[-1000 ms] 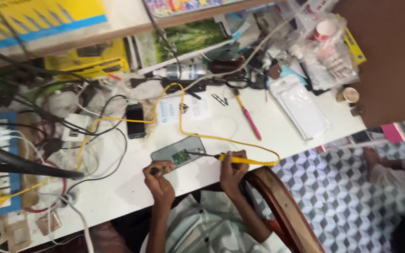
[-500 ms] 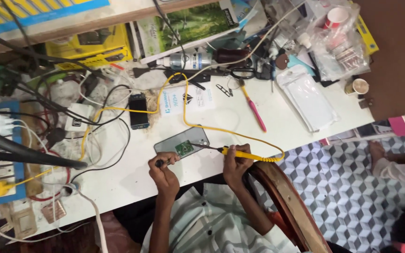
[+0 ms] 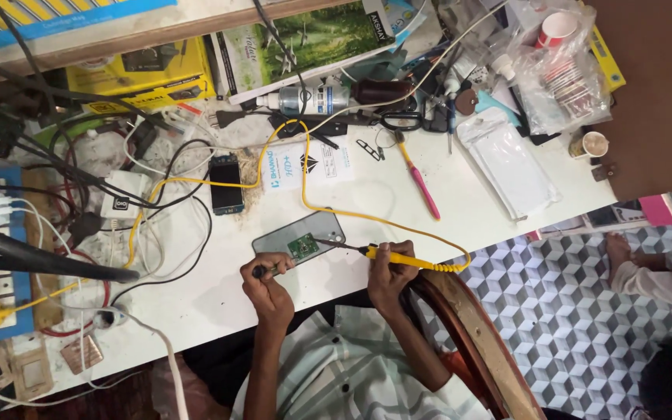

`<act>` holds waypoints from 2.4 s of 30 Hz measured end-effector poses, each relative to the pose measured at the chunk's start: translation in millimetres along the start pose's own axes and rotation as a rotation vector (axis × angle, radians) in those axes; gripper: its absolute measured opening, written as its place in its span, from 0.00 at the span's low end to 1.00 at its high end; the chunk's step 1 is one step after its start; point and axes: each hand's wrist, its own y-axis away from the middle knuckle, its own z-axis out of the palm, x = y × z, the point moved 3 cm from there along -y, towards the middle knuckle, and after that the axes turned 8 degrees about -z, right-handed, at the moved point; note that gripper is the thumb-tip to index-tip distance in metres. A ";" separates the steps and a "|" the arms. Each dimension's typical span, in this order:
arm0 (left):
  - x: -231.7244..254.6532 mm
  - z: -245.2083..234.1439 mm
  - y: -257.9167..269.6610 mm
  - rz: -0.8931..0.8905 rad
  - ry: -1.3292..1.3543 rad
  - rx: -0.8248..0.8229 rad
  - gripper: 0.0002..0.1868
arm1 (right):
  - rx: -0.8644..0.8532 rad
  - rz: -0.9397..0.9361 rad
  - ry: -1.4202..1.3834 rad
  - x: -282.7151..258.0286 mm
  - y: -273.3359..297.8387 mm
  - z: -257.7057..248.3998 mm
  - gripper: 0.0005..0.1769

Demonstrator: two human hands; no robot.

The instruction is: The person cleans the back of a smartphone with a toothbrush, then uses a soldering iron and tweezers to work on a small green circuit board placed on the phone's back cover.

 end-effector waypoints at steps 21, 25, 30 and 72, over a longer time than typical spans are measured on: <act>-12.7 -2.4 7.6 0.058 -0.031 -0.007 0.08 | -0.039 -0.032 0.127 5.3 6.9 -8.7 0.12; -16.5 -1.7 7.8 0.003 0.028 0.023 0.09 | -0.023 -0.003 0.138 7.5 3.3 -5.0 0.12; -13.8 -2.9 4.5 -0.031 -0.008 0.051 0.10 | 0.084 0.181 -0.152 11.6 -7.2 -2.6 0.12; 8.3 -4.0 4.3 -0.032 -0.026 -0.014 0.15 | -0.012 0.055 -0.077 0.9 -2.4 -0.9 0.12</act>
